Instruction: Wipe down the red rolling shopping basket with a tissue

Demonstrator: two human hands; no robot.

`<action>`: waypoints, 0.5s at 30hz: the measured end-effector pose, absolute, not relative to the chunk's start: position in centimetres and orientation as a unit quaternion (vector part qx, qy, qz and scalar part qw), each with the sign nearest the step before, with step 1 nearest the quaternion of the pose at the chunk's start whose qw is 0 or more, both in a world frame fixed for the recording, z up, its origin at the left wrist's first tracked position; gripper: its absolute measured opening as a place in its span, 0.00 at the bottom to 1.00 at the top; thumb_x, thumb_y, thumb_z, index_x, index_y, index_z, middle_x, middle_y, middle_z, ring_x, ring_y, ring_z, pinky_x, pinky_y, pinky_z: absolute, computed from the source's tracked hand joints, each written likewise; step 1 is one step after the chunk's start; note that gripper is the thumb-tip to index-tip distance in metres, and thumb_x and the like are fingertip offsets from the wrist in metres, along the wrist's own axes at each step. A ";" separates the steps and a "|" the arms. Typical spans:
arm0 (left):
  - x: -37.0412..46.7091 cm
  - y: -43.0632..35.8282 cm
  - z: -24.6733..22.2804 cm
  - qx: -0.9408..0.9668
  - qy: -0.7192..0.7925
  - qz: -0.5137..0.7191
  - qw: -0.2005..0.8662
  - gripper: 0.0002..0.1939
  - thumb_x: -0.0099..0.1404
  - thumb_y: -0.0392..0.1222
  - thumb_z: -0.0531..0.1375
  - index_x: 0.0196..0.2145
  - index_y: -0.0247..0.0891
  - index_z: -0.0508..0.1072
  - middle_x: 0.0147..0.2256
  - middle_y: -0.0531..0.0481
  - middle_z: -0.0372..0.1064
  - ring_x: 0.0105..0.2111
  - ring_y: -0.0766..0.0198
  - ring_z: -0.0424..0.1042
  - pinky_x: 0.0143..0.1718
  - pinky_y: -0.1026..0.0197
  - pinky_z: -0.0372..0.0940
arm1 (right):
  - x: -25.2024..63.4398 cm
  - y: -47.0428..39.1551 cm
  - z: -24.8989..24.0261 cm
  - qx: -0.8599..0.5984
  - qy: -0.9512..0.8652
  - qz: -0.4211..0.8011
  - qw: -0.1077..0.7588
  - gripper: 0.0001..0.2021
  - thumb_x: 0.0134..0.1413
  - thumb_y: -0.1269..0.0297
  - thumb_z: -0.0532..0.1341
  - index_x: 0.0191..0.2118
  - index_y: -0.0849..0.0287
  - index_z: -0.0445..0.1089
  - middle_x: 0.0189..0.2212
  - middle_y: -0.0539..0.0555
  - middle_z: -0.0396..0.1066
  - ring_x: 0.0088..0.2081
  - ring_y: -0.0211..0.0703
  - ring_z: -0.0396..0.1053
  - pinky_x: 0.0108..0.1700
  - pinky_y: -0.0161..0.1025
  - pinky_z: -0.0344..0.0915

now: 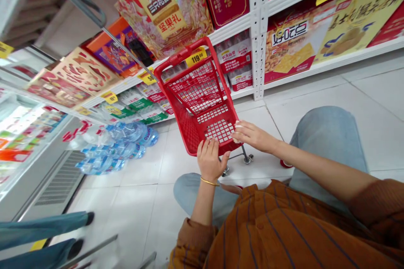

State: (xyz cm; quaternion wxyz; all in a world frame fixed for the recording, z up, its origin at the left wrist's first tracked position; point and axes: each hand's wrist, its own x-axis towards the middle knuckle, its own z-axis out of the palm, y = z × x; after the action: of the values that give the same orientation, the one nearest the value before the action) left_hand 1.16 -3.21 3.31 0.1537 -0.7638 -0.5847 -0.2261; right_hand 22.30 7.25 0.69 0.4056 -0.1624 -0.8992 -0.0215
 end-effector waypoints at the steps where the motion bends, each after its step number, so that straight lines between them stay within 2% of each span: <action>1: 2.3 -3.3 3.1 -0.759 -0.594 -0.229 0.139 0.26 0.69 0.55 0.50 0.52 0.32 0.70 0.51 0.37 0.72 0.55 0.50 0.66 0.60 0.45 0.52 | 22.0 6.9 0.8 -0.164 -0.899 -0.030 0.404 0.12 0.63 0.72 0.54 0.49 0.61 0.71 0.41 0.58 0.72 0.54 0.47 0.65 0.58 0.55 0.66; 3: 4.3 -3.5 2.6 -0.743 -0.618 -0.231 0.112 0.28 0.70 0.55 0.46 0.56 0.30 0.66 0.55 0.36 0.68 0.57 0.50 0.63 0.61 0.44 0.51 | 21.4 6.0 1.0 -0.173 -0.899 -0.042 0.399 0.12 0.63 0.72 0.54 0.49 0.62 0.71 0.41 0.59 0.72 0.54 0.48 0.65 0.57 0.55 0.67; 6: 5.8 -3.8 1.7 -0.691 -0.665 -0.259 0.110 0.32 0.70 0.57 0.42 0.55 0.29 0.66 0.54 0.34 0.67 0.57 0.47 0.61 0.62 0.42 0.47 | 20.3 4.5 1.0 -0.189 -0.898 -0.048 0.394 0.14 0.63 0.72 0.54 0.51 0.65 0.69 0.44 0.62 0.71 0.56 0.51 0.62 0.57 0.55 0.67; 10: 5.0 -4.3 1.0 -0.681 -0.660 -0.302 0.095 0.33 0.70 0.60 0.38 0.50 0.33 0.71 0.47 0.37 0.72 0.54 0.48 0.62 0.61 0.41 0.46 | 19.6 3.5 1.0 -0.176 -0.899 -0.056 0.398 0.14 0.62 0.73 0.54 0.51 0.67 0.69 0.43 0.63 0.71 0.55 0.51 0.63 0.57 0.55 0.67; 15: 3.3 -4.6 0.8 -0.695 -0.642 -0.317 0.065 0.32 0.71 0.59 0.37 0.45 0.37 0.73 0.39 0.41 0.73 0.49 0.51 0.65 0.58 0.44 0.50 | 20.0 4.6 1.0 -0.118 -0.913 -0.056 0.386 0.13 0.64 0.71 0.52 0.49 0.63 0.70 0.41 0.59 0.71 0.54 0.49 0.65 0.55 0.55 0.68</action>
State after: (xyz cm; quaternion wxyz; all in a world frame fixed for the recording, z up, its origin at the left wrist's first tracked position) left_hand 3.28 -4.63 0.83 0.0652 -0.6953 -0.6417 -0.3171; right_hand 19.97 4.64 1.04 0.3861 -0.1177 -0.9132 -0.0556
